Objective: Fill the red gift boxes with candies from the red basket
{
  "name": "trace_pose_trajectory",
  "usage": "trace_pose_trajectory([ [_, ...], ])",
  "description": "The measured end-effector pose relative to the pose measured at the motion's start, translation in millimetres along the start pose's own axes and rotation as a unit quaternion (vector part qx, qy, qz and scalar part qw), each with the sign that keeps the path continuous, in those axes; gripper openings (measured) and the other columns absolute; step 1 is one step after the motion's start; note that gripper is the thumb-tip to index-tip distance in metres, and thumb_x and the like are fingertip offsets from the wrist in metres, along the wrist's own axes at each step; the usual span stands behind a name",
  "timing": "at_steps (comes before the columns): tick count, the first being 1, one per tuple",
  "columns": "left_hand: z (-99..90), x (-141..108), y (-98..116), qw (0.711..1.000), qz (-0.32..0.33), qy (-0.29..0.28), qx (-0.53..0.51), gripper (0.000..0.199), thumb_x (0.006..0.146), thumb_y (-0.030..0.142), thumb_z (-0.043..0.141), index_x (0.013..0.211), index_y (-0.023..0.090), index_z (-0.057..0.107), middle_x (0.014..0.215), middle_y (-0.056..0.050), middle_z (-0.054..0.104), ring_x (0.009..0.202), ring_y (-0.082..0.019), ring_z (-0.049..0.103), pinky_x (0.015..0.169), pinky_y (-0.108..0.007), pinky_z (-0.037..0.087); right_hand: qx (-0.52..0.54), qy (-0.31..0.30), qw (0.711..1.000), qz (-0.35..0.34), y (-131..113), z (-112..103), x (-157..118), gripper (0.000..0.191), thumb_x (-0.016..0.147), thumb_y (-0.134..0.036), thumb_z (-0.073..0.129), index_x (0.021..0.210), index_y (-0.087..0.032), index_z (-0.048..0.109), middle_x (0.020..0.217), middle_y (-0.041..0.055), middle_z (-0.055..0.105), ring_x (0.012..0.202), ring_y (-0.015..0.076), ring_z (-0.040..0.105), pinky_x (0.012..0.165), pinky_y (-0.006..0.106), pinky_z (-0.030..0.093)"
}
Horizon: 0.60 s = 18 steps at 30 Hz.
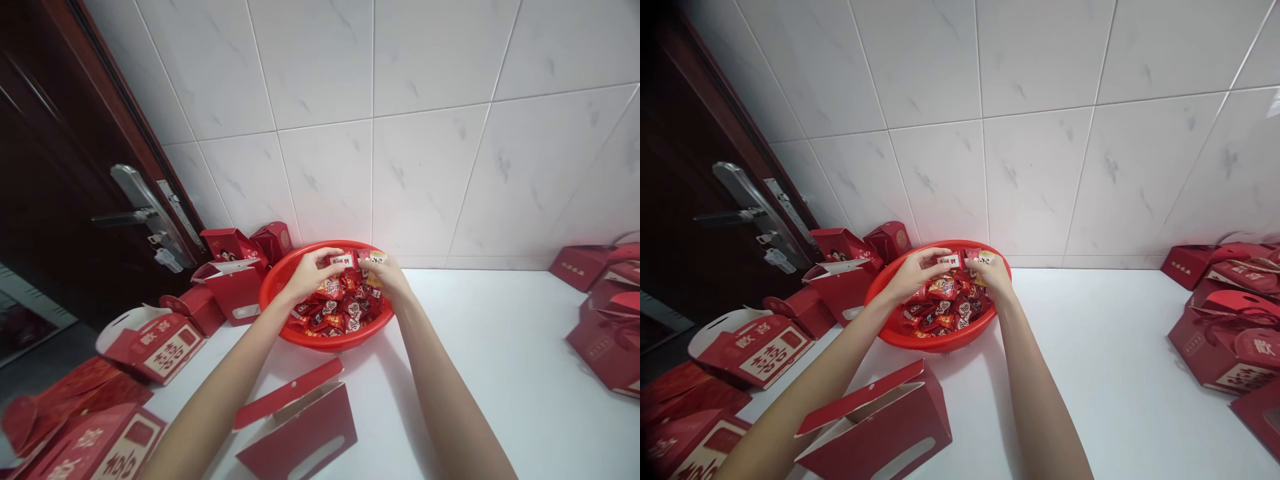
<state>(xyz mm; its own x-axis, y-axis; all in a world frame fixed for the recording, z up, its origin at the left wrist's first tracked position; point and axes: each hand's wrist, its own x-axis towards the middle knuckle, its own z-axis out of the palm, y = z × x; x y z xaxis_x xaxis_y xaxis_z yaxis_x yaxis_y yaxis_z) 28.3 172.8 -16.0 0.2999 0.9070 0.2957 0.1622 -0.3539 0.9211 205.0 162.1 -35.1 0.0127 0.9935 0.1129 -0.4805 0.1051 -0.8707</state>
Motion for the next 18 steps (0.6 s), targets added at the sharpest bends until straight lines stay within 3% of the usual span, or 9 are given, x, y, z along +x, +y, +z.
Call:
trace_pose_trajectory([
  [6, -1.0, -3.4, 0.3, 0.997, 0.058, 0.029, 0.031, 0.046, 0.068, 0.03, 0.081, 0.109, 0.015, 0.067, 0.113, -0.009, 0.073, 0.102, -0.024, 0.069, 0.091, -0.037, 0.056, -0.005, -0.022, 1.0, 0.002, 1.2, -1.8, 0.0, 0.033, 0.05, -0.026, 0.086, 0.079, -0.014, 0.074, 0.078, 0.0058, 0.077, 0.07, 0.0225, 0.072, 0.064, 0.031, 0.058],
  [12, -4.1, -6.9, 1.9, 0.997, 0.055, 0.015, 0.05, 0.048, 0.069, 0.036, 0.082, 0.108, 0.015, 0.066, 0.113, -0.009, 0.072, 0.098, -0.023, 0.069, 0.086, -0.035, 0.057, -0.005, -0.044, 0.999, 0.014, -2.4, 0.0, -3.0, 0.039, 0.053, -0.033, 0.09, 0.083, -0.015, 0.074, 0.078, 0.0069, 0.077, 0.071, 0.0232, 0.072, 0.063, 0.032, 0.057],
  [18, -5.1, -6.2, -1.8, 0.999, 0.034, 0.026, 0.03, 0.05, 0.066, 0.041, 0.083, 0.103, 0.015, 0.063, 0.108, -0.008, 0.071, 0.096, -0.022, 0.069, 0.084, -0.033, 0.056, -0.024, -0.058, 0.998, 0.018, -4.5, 1.2, -4.6, 0.041, 0.053, -0.035, 0.092, 0.083, -0.017, 0.071, 0.076, 0.003, 0.075, 0.064, 0.0183, 0.069, 0.056, 0.027, 0.054],
])
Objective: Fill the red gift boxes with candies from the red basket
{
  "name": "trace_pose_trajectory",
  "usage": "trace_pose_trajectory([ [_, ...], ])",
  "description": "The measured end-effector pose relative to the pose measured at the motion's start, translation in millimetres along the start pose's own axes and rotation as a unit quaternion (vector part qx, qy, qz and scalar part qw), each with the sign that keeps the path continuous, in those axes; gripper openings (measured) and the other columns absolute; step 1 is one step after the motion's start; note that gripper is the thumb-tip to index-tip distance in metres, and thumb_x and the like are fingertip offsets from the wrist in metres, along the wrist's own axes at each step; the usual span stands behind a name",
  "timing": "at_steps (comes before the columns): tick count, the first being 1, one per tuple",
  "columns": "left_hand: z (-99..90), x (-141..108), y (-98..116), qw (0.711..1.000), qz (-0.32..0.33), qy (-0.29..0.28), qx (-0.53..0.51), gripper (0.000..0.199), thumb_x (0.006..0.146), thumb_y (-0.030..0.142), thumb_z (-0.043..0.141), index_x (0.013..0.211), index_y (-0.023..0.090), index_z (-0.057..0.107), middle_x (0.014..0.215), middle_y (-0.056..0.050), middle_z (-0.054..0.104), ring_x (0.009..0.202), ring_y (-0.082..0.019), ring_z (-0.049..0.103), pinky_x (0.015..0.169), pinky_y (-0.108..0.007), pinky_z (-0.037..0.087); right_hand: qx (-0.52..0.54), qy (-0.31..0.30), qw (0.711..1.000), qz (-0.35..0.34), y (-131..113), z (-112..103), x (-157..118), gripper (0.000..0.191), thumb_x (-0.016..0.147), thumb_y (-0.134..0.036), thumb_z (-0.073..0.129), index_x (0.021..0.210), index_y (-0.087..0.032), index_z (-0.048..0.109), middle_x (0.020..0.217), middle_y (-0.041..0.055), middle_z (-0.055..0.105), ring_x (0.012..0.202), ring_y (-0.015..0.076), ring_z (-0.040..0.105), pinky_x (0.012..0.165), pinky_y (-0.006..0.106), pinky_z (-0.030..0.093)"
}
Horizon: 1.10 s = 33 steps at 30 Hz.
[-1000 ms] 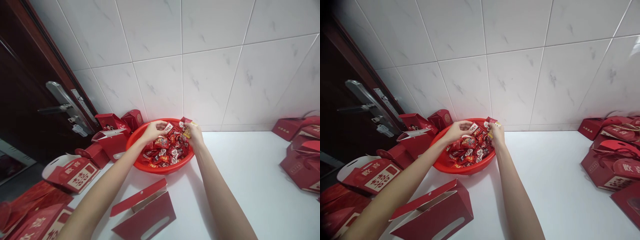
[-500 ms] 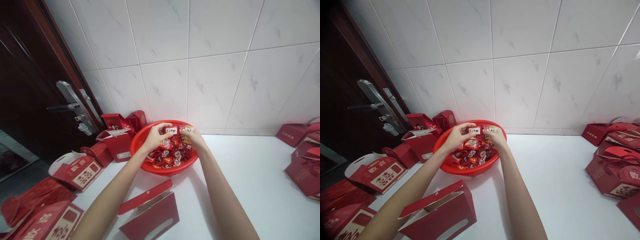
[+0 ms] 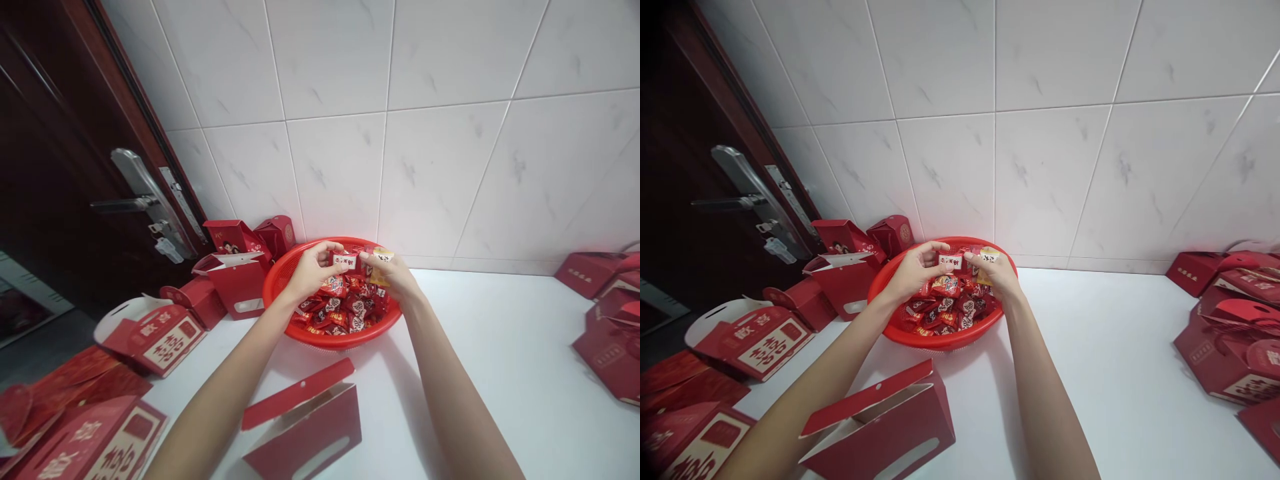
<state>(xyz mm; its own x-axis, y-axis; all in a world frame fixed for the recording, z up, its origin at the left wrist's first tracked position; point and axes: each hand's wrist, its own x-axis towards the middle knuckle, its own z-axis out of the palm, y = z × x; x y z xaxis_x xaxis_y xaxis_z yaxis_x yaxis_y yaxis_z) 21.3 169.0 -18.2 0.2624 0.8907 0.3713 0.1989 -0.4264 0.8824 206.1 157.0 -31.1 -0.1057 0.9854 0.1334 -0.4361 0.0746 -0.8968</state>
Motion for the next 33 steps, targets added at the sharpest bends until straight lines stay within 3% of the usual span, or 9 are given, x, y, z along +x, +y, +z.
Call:
trace_pose_trajectory([
  [4, -1.3, -0.9, 0.5, 1.0, -0.013, -0.011, -0.008, 0.048, 0.065, 0.038, 0.084, 0.103, 0.016, 0.064, 0.104, -0.007, 0.072, 0.095, -0.022, 0.069, 0.085, -0.033, 0.055, -0.015, 0.005, 1.0, -0.006, 2.5, -2.2, 1.4, 0.043, 0.048, -0.028, 0.093, 0.079, -0.018, 0.065, 0.07, -0.0004, 0.071, 0.058, 0.0157, 0.065, 0.051, 0.026, 0.051],
  [12, -5.1, -0.4, 1.6, 0.994, -0.045, -0.024, -0.097, 0.058, 0.058, 0.013, 0.074, 0.115, 0.016, 0.063, 0.105, -0.006, 0.071, 0.093, -0.019, 0.067, 0.08, -0.03, 0.055, -0.024, 0.039, 0.999, -0.018, 3.2, -3.3, 1.9, 0.043, 0.048, -0.026, 0.09, 0.081, -0.017, 0.065, 0.071, -0.001, 0.069, 0.061, 0.016, 0.066, 0.052, 0.025, 0.052],
  [15, -5.7, 0.5, 0.3, 0.992, -0.055, -0.022, -0.115, 0.053, 0.06, 0.015, 0.069, 0.113, 0.016, 0.065, 0.104, -0.006, 0.071, 0.086, -0.017, 0.067, 0.074, -0.028, 0.055, -0.021, 0.048, 0.998, -0.024, 3.7, -3.2, 2.8, 0.043, 0.046, -0.026, 0.091, 0.08, -0.018, 0.065, 0.069, -0.0018, 0.069, 0.06, 0.0155, 0.065, 0.052, 0.025, 0.052],
  [18, -6.0, 1.5, -1.0, 0.99, -0.069, -0.012, -0.12, 0.048, 0.062, 0.019, 0.073, 0.11, 0.015, 0.067, 0.099, -0.005, 0.071, 0.085, -0.017, 0.067, 0.077, -0.031, 0.056, -0.018, 0.057, 0.998, -0.031, 3.7, -3.2, 3.7, 0.044, 0.044, -0.026, 0.091, 0.078, -0.018, 0.065, 0.066, -0.0027, 0.068, 0.057, 0.0147, 0.064, 0.048, 0.024, 0.05],
  [22, -6.8, 2.3, -3.2, 0.991, -0.064, -0.01, -0.116, 0.05, 0.061, 0.018, 0.079, 0.109, 0.015, 0.066, 0.1, -0.006, 0.072, 0.091, -0.019, 0.069, 0.083, -0.034, 0.056, -0.023, 0.067, 0.997, -0.029, 1.7, -2.5, 3.1, 0.044, 0.042, -0.025, 0.09, 0.078, -0.018, 0.065, 0.064, -0.0028, 0.067, 0.055, 0.0145, 0.063, 0.045, 0.022, 0.047],
  [29, -7.0, 1.5, -1.7, 0.989, -0.08, -0.017, -0.121, 0.054, 0.063, 0.017, 0.077, 0.115, 0.016, 0.063, 0.097, -0.005, 0.072, 0.085, -0.018, 0.069, 0.079, -0.032, 0.056, -0.025, 0.067, 0.997, -0.027, 0.6, -1.5, 1.4, 0.044, 0.043, -0.025, 0.09, 0.078, -0.017, 0.065, 0.065, -0.003, 0.067, 0.056, 0.0146, 0.063, 0.046, 0.023, 0.048],
  [33, -12.5, 1.8, 1.0, 0.987, -0.113, -0.064, -0.094, 0.053, 0.069, 0.023, 0.069, 0.121, 0.017, 0.062, 0.103, -0.007, 0.071, 0.091, -0.019, 0.068, 0.081, -0.032, 0.055, -0.031, 0.084, 0.995, -0.041, 1.9, -2.5, 2.8, 0.045, 0.043, -0.025, 0.09, 0.079, -0.017, 0.065, 0.064, -0.0035, 0.066, 0.056, 0.0137, 0.062, 0.044, 0.021, 0.046],
])
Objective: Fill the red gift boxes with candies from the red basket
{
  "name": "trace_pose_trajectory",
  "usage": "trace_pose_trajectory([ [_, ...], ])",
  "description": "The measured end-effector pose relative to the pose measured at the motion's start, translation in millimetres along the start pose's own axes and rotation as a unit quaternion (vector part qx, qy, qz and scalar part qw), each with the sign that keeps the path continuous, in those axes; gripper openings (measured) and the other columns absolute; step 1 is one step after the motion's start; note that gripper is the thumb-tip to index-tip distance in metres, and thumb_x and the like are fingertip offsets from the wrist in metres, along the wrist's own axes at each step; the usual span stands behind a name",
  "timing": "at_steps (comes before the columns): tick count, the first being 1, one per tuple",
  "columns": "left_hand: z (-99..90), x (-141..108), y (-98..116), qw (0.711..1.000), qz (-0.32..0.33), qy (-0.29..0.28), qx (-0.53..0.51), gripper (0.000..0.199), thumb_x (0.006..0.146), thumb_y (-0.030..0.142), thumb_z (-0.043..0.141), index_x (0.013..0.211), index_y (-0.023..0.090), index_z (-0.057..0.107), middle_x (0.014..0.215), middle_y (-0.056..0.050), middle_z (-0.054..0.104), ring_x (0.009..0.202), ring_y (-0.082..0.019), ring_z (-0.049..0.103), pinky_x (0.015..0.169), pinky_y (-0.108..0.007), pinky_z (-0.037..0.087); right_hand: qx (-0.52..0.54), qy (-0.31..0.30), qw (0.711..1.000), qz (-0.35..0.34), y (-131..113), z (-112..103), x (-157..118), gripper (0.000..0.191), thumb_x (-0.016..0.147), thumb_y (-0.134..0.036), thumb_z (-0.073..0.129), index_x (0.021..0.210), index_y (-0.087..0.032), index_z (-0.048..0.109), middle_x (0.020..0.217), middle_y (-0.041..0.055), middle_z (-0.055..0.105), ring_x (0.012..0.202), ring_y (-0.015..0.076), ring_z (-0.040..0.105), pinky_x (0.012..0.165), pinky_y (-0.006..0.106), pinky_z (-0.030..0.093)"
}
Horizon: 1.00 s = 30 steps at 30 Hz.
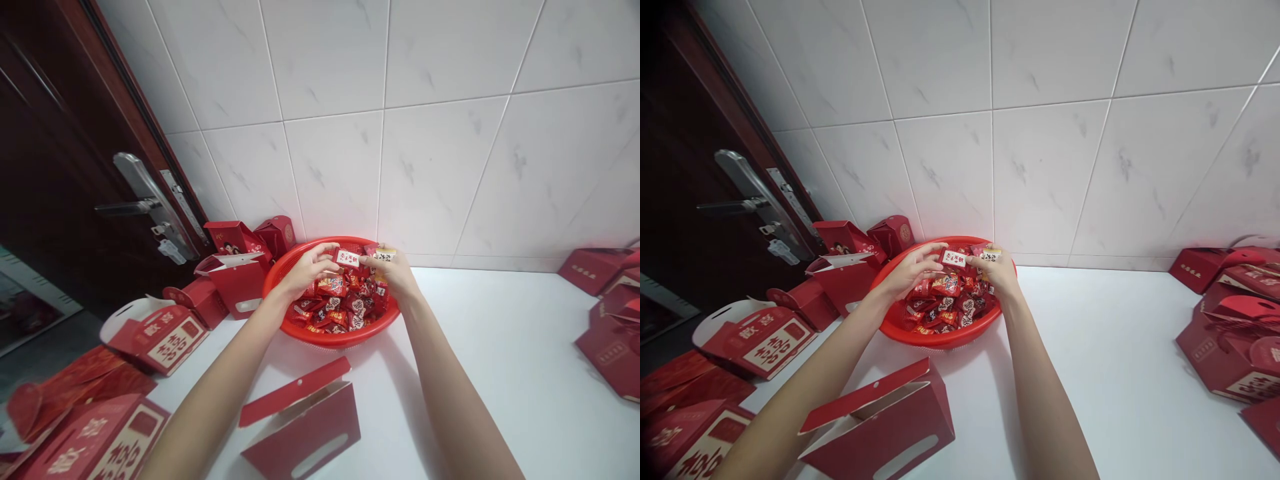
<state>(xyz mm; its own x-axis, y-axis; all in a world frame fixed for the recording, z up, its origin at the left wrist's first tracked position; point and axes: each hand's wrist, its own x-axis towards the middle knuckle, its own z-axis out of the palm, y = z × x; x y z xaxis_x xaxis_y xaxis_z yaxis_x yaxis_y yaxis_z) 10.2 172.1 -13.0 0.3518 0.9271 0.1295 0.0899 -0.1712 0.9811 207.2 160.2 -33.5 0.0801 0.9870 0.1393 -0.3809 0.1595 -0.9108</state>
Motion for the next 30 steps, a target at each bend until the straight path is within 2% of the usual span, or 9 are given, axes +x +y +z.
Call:
trace_pose_trajectory([
  [3, -7.3, -0.7, -2.5, 0.983, -0.057, -0.082, 0.154, 0.038, 0.07, 0.022, 0.061, 0.107, 0.017, 0.07, 0.1, -0.007, 0.073, 0.092, -0.021, 0.068, 0.078, -0.031, 0.054, -0.003, 0.01, 1.0, 0.0, 0.1, -0.2, 0.7, 0.042, 0.044, -0.025, 0.089, 0.077, -0.018, 0.065, 0.062, -0.0039, 0.066, 0.054, 0.0133, 0.061, 0.044, 0.022, 0.046],
  [5, -11.1, -1.3, -7.5, 0.928, -0.098, -0.133, 0.334, 0.029, 0.069, 0.018, 0.059, 0.094, 0.018, 0.074, 0.091, -0.006, 0.075, 0.087, -0.022, 0.069, 0.075, -0.029, 0.053, -0.002, 0.012, 1.0, 0.004, 0.1, -0.3, 1.0, 0.041, 0.044, -0.025, 0.088, 0.077, -0.018, 0.065, 0.061, -0.004, 0.065, 0.053, 0.0135, 0.061, 0.043, 0.022, 0.046],
  [7, -13.2, -2.1, -13.3, 0.849, -0.128, -0.161, 0.486, 0.025, 0.067, 0.013, 0.06, 0.085, 0.021, 0.076, 0.086, -0.004, 0.076, 0.083, -0.022, 0.069, 0.074, -0.028, 0.052, -0.001, 0.012, 1.0, 0.005, 0.2, -0.6, 1.5, 0.041, 0.043, -0.024, 0.088, 0.076, -0.018, 0.064, 0.061, -0.004, 0.065, 0.053, 0.0137, 0.061, 0.043, 0.022, 0.045],
  [8, -13.8, -2.3, -15.6, 0.819, -0.139, -0.168, 0.531, 0.025, 0.066, 0.012, 0.06, 0.083, 0.022, 0.076, 0.085, -0.004, 0.076, 0.082, -0.022, 0.069, 0.074, -0.027, 0.051, -0.001, 0.012, 1.0, 0.004, 0.4, -0.8, 1.8, 0.042, 0.043, -0.024, 0.088, 0.076, -0.018, 0.064, 0.061, -0.0038, 0.065, 0.053, 0.0138, 0.061, 0.043, 0.022, 0.045],
  [10, -15.5, -2.2, -18.0, 0.789, -0.154, -0.166, 0.572, 0.025, 0.065, 0.01, 0.063, 0.081, 0.023, 0.076, 0.088, -0.004, 0.077, 0.082, -0.022, 0.07, 0.074, -0.026, 0.051, -0.001, 0.007, 1.0, 0.008, 0.7, -1.2, 2.4, 0.043, 0.042, -0.025, 0.089, 0.076, -0.018, 0.063, 0.062, -0.0037, 0.066, 0.054, 0.014, 0.062, 0.044, 0.023, 0.045],
  [15, -25.0, -0.4, -11.9, 0.752, -0.172, -0.136, 0.621, 0.022, 0.069, 0.009, 0.062, 0.082, 0.02, 0.075, 0.095, -0.011, 0.076, 0.088, -0.027, 0.07, 0.077, -0.031, 0.05, -0.004, 0.0, 1.0, 0.013, 1.2, -1.9, 3.8, 0.043, 0.041, -0.024, 0.089, 0.075, -0.019, 0.062, 0.063, -0.0036, 0.066, 0.056, 0.0149, 0.063, 0.045, 0.024, 0.047],
  [20, -24.5, -0.7, -7.0, 0.72, -0.187, -0.159, 0.649, 0.012, 0.071, 0.017, 0.068, 0.082, 0.02, 0.074, 0.089, -0.008, 0.075, 0.086, -0.028, 0.069, 0.073, -0.03, 0.05, -0.005, 0.004, 1.0, 0.019, 0.9, -1.6, 3.4, 0.042, 0.042, -0.023, 0.088, 0.076, -0.019, 0.063, 0.065, -0.0035, 0.067, 0.058, 0.0156, 0.064, 0.047, 0.025, 0.047],
  [25, -13.0, -1.3, -8.8, 0.675, -0.195, -0.199, 0.684, 0.034, 0.067, 0.025, 0.076, 0.1, 0.017, 0.074, 0.107, -0.015, 0.073, 0.094, -0.033, 0.069, 0.072, -0.032, 0.051, -0.018, -0.001, 1.0, 0.024, 0.3, -1.1, 2.0, 0.043, 0.042, -0.023, 0.088, 0.077, -0.019, 0.063, 0.065, -0.0032, 0.067, 0.059, 0.0157, 0.063, 0.046, 0.024, 0.045],
  [30, -15.6, -0.4, -16.0, 0.698, -0.187, -0.206, 0.66, 0.039, 0.061, 0.017, 0.076, 0.1, 0.014, 0.074, 0.104, -0.017, 0.073, 0.091, -0.033, 0.069, 0.071, -0.033, 0.051, -0.008, -0.005, 1.0, 0.017, 1.5, -1.0, 3.2, 0.041, 0.042, -0.022, 0.087, 0.075, -0.019, 0.063, 0.065, -0.0027, 0.067, 0.059, 0.0158, 0.063, 0.049, 0.025, 0.046],
])
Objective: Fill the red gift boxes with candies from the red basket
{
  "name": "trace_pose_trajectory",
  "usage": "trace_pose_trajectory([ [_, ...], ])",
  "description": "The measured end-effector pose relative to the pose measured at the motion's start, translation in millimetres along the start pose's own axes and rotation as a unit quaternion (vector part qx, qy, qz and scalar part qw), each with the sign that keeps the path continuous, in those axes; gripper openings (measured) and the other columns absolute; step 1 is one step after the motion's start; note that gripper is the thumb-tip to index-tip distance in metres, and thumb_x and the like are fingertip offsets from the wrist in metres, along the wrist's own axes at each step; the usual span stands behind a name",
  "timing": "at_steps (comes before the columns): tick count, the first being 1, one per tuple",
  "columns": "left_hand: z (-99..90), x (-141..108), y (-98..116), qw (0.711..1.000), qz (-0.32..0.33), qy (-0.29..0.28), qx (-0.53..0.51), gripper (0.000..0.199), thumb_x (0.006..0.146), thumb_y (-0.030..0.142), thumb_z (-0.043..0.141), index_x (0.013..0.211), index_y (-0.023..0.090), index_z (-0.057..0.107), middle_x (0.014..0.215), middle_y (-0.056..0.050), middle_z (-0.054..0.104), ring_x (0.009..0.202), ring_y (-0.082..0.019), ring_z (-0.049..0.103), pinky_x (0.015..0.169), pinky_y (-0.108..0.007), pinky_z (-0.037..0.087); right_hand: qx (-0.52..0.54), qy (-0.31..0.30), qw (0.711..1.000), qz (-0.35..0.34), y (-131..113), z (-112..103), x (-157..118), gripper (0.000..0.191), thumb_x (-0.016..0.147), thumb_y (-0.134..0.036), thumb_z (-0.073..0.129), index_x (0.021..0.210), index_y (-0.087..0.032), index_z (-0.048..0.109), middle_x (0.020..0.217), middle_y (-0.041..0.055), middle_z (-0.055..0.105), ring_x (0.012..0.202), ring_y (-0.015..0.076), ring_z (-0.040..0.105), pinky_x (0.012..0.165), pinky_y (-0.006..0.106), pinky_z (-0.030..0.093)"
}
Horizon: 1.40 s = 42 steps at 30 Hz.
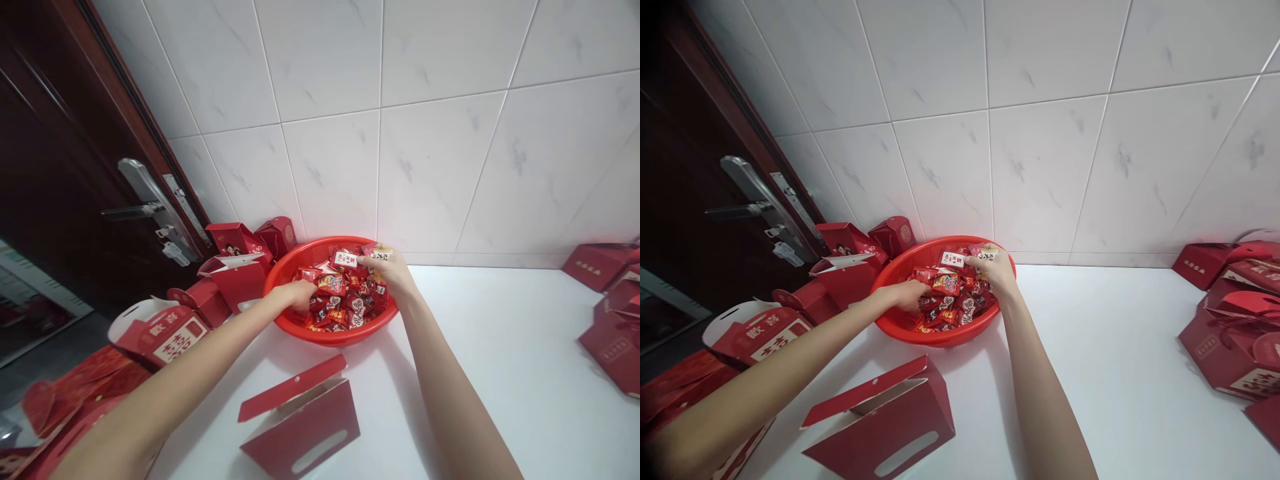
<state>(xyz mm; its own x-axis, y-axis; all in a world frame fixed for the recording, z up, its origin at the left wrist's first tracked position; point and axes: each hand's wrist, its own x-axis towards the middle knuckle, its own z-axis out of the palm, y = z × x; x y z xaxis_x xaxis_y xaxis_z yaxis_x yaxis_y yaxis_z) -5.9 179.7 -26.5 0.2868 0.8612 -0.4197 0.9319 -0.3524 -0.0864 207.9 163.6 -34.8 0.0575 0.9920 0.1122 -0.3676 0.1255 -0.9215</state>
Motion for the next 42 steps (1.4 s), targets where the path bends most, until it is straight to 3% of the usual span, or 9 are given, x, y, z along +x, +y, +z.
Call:
trace_pose_trajectory([
  [12, 1.5, 2.9, -6.4, 0.998, 0.012, 0.044, -0.035, 0.032, 0.058, 0.014, 0.071, 0.09, 0.02, 0.073, 0.086, -0.006, 0.073, 0.079, -0.025, 0.067, 0.064, -0.028, 0.046, -0.001, -0.014, 1.0, 0.001, 0.9, -0.9, -0.6, 0.039, 0.044, -0.025, 0.086, 0.076, -0.019, 0.065, 0.067, -0.0015, 0.068, 0.061, 0.0163, 0.063, 0.049, 0.025, 0.046],
  [16, -1.1, 1.1, -7.1, 0.992, -0.008, 0.118, -0.049, 0.029, 0.064, 0.013, 0.068, 0.092, 0.021, 0.073, 0.086, -0.005, 0.072, 0.081, -0.025, 0.068, 0.063, -0.027, 0.046, -0.007, -0.012, 1.0, 0.004, 0.5, -0.6, -1.3, 0.04, 0.043, -0.027, 0.087, 0.074, -0.02, 0.062, 0.066, -0.0014, 0.067, 0.059, 0.0168, 0.063, 0.046, 0.025, 0.044],
  [21, -5.5, -3.1, -2.4, 0.976, 0.026, 0.215, -0.022, 0.036, 0.076, 0.018, 0.064, 0.112, 0.017, 0.068, 0.112, -0.013, 0.069, 0.107, -0.03, 0.064, 0.082, -0.032, 0.047, -0.007, -0.011, 1.0, -0.001, -0.1, 0.2, -1.3, 0.04, 0.043, -0.027, 0.087, 0.072, -0.02, 0.061, 0.063, -0.0022, 0.065, 0.057, 0.0157, 0.061, 0.046, 0.025, 0.044],
  [23, -5.8, -5.2, 4.6, 0.977, 0.119, 0.169, -0.047, 0.036, 0.077, 0.022, 0.065, 0.113, 0.018, 0.069, 0.113, -0.011, 0.07, 0.104, -0.027, 0.065, 0.084, -0.03, 0.047, -0.005, -0.008, 1.0, -0.001, 0.1, 0.5, -1.3, 0.04, 0.042, -0.026, 0.087, 0.073, -0.02, 0.062, 0.064, -0.0024, 0.065, 0.057, 0.0153, 0.06, 0.048, 0.026, 0.045],
  [25, -4.2, -7.0, 14.4, 0.969, 0.222, 0.068, -0.08, 0.038, 0.076, 0.027, 0.068, 0.114, 0.021, 0.07, 0.109, -0.007, 0.072, 0.097, -0.024, 0.067, 0.081, -0.027, 0.048, 0.002, -0.008, 1.0, -0.003, 0.4, 0.9, -1.5, 0.039, 0.042, -0.025, 0.086, 0.073, -0.02, 0.063, 0.065, -0.0023, 0.066, 0.057, 0.0152, 0.061, 0.05, 0.026, 0.047],
  [28, 0.4, -8.3, 29.6, 0.96, 0.275, -0.019, -0.058, 0.046, 0.071, 0.031, 0.07, 0.117, 0.023, 0.07, 0.105, -0.007, 0.072, 0.09, -0.024, 0.067, 0.075, -0.027, 0.048, 0.008, -0.014, 1.0, -0.005, 0.7, 1.0, -1.7, 0.037, 0.044, -0.024, 0.085, 0.072, -0.02, 0.063, 0.064, -0.0027, 0.066, 0.057, 0.0148, 0.061, 0.05, 0.025, 0.047],
  [33, 4.8, -6.1, 45.8, 0.974, 0.228, 0.005, 0.009, 0.035, 0.07, 0.025, 0.07, 0.104, 0.025, 0.073, 0.089, -0.007, 0.071, 0.073, -0.024, 0.064, 0.062, -0.029, 0.044, 0.004, -0.007, 1.0, -0.001, 0.0, 0.4, -1.0, 0.036, 0.043, -0.023, 0.085, 0.072, -0.02, 0.063, 0.062, -0.0034, 0.065, 0.056, 0.0144, 0.06, 0.047, 0.024, 0.045],
  [36, 3.9, -4.3, 51.0, 0.969, 0.245, 0.032, 0.025, 0.024, 0.071, 0.021, 0.07, 0.095, 0.025, 0.074, 0.08, -0.005, 0.069, 0.069, -0.023, 0.063, 0.063, -0.028, 0.043, -0.001, -0.003, 1.0, -0.001, -0.1, 0.4, -0.8, 0.037, 0.043, -0.023, 0.085, 0.073, -0.02, 0.064, 0.062, -0.0036, 0.065, 0.056, 0.0146, 0.06, 0.047, 0.024, 0.045],
  [42, 3.8, -1.6, 53.7, 0.963, 0.261, 0.03, 0.055, 0.028, 0.077, 0.023, 0.068, 0.104, 0.027, 0.074, 0.097, -0.008, 0.071, 0.078, -0.025, 0.066, 0.065, -0.028, 0.043, 0.005, -0.009, 1.0, -0.005, 0.6, 0.5, -1.1, 0.037, 0.044, -0.024, 0.086, 0.072, -0.019, 0.062, 0.062, -0.0031, 0.065, 0.056, 0.0149, 0.061, 0.049, 0.026, 0.047],
])
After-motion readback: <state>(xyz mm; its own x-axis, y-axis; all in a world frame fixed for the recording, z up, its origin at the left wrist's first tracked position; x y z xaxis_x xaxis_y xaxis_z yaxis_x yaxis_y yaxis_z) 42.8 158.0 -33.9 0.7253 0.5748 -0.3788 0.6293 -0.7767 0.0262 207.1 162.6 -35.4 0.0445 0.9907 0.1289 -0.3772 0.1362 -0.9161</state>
